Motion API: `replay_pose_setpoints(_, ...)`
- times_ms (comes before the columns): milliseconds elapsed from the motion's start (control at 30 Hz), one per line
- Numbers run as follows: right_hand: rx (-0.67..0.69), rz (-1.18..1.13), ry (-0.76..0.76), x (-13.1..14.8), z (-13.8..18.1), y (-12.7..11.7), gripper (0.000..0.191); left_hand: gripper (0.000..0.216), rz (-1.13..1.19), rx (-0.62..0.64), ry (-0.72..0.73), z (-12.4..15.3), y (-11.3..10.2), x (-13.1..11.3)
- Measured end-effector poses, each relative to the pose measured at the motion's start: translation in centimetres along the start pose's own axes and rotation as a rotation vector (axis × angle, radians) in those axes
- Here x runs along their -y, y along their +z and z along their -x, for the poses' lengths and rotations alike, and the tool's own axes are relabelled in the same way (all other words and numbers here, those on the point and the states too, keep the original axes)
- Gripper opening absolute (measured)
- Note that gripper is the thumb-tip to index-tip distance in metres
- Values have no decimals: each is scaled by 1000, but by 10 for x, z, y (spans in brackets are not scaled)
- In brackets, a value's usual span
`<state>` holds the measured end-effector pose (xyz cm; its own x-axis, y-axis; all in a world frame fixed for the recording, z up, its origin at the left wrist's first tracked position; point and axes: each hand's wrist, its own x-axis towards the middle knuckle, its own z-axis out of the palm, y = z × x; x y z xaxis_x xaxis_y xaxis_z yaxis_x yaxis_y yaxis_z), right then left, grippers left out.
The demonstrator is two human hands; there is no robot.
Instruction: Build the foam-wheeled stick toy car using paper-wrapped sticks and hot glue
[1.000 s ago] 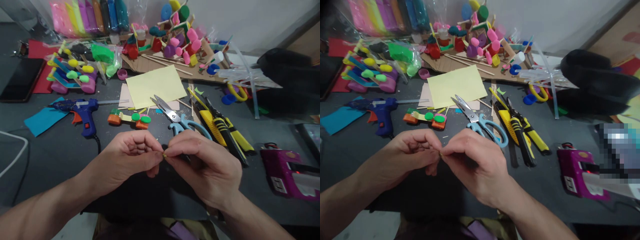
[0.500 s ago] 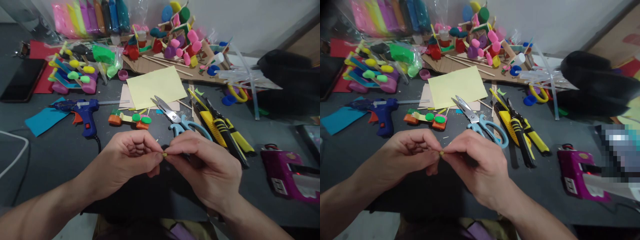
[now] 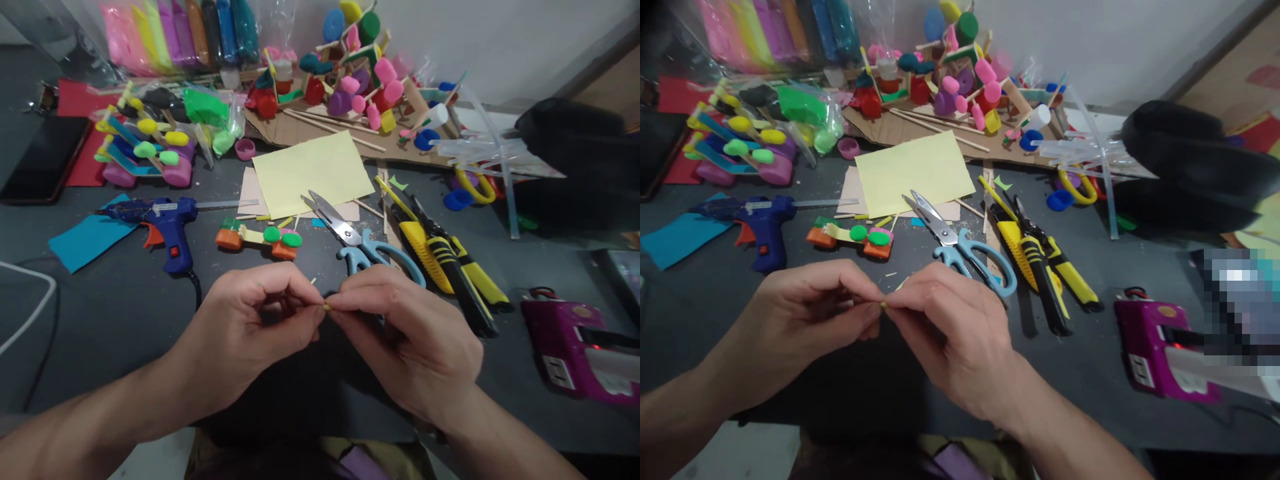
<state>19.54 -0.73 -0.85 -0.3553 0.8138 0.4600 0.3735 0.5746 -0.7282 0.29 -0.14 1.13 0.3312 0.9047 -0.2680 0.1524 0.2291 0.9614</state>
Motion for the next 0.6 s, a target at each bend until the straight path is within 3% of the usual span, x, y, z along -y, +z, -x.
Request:
replay_pose_setpoints(167,-4,-48,-2,0,1,0,17,4,1,-40,-9,2,1,-1)
replay_pose_setpoints(433,-37,-57,-5,2,-1,1,19,4,482,137,-208,-3,-2,6)
replay_pose_setpoints(600,-74,-34,-3,4,1,-1,23,9,631,229,-295,-5,-3,12)
